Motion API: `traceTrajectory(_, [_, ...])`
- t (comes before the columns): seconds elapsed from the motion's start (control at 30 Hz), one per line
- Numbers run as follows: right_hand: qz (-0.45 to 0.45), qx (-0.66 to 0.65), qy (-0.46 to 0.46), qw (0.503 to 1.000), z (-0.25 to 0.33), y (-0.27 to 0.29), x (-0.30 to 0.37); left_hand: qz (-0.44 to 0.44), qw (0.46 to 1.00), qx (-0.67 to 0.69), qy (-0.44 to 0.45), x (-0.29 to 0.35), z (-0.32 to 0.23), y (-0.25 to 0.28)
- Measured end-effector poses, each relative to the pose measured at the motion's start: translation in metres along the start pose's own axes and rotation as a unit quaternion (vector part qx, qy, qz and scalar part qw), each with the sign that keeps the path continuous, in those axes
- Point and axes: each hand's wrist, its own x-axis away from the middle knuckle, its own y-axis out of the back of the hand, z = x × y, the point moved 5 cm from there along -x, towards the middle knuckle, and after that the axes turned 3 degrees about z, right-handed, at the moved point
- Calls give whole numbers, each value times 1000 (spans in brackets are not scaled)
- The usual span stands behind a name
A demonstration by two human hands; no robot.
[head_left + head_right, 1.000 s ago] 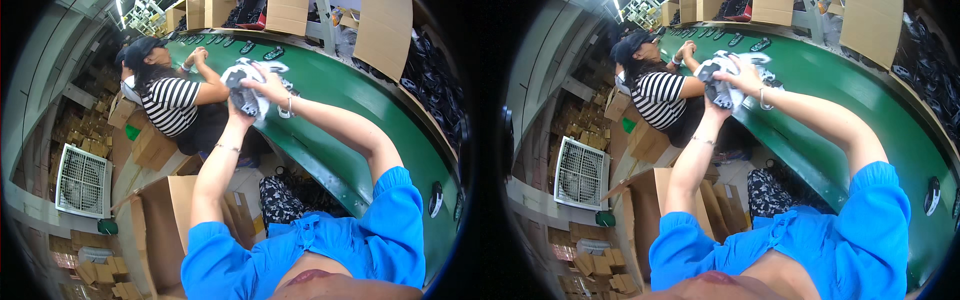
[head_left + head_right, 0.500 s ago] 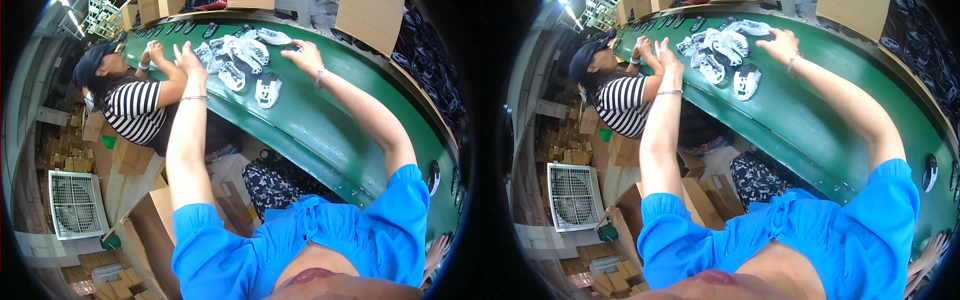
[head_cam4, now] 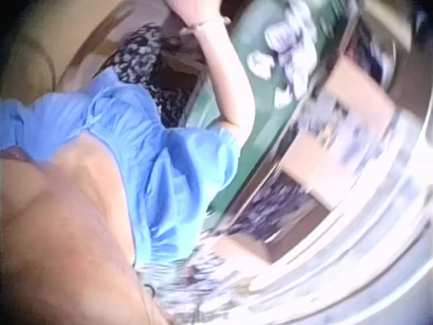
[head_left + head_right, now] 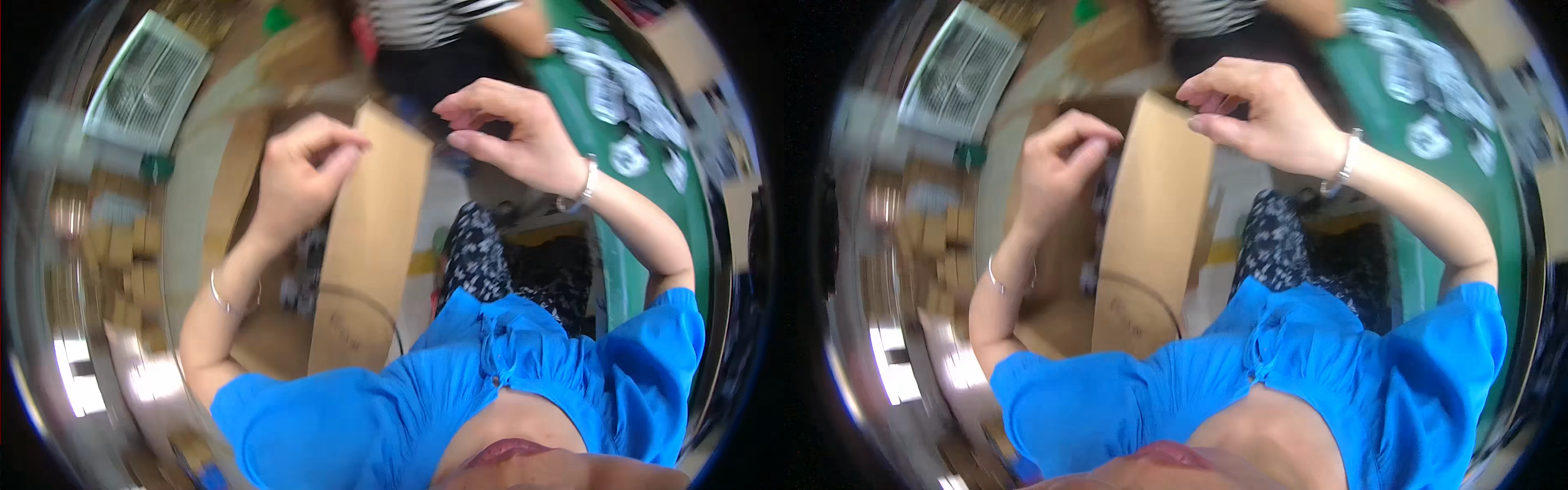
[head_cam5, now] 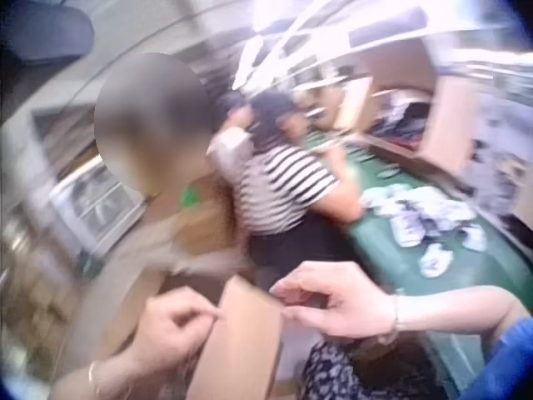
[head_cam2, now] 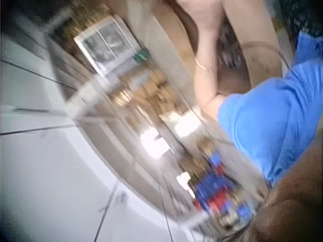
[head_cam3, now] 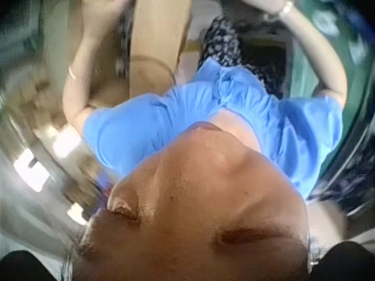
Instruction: The person assembles computer mouse shells by fitting side pieces onto the casings by hand on a conveyor belt. The person then takes more mouse casings out of a cardboard box, places them on the conveyor belt, and resumes assembling the mouse shells.
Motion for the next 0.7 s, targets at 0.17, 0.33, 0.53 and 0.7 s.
traceTrajectory(0.17, [245, 116, 149, 951, 44, -133, -68, -174, 938, 65, 293, 125, 141, 52])
traceTrajectory(0.33, [591, 364, 158, 702, 20, -308, -112, 232, 767, -181, 571, 211, 260, -2])
traceTrajectory(0.53, [740, 496, 76, 447, -231, -438, -99, -18, 780, -70, 622, 228, 432, -44])
traceTrajectory(0.7, [713, 348, 68, 605, -156, -475, -112, -166, 663, 19, 729, 358, 477, -76])
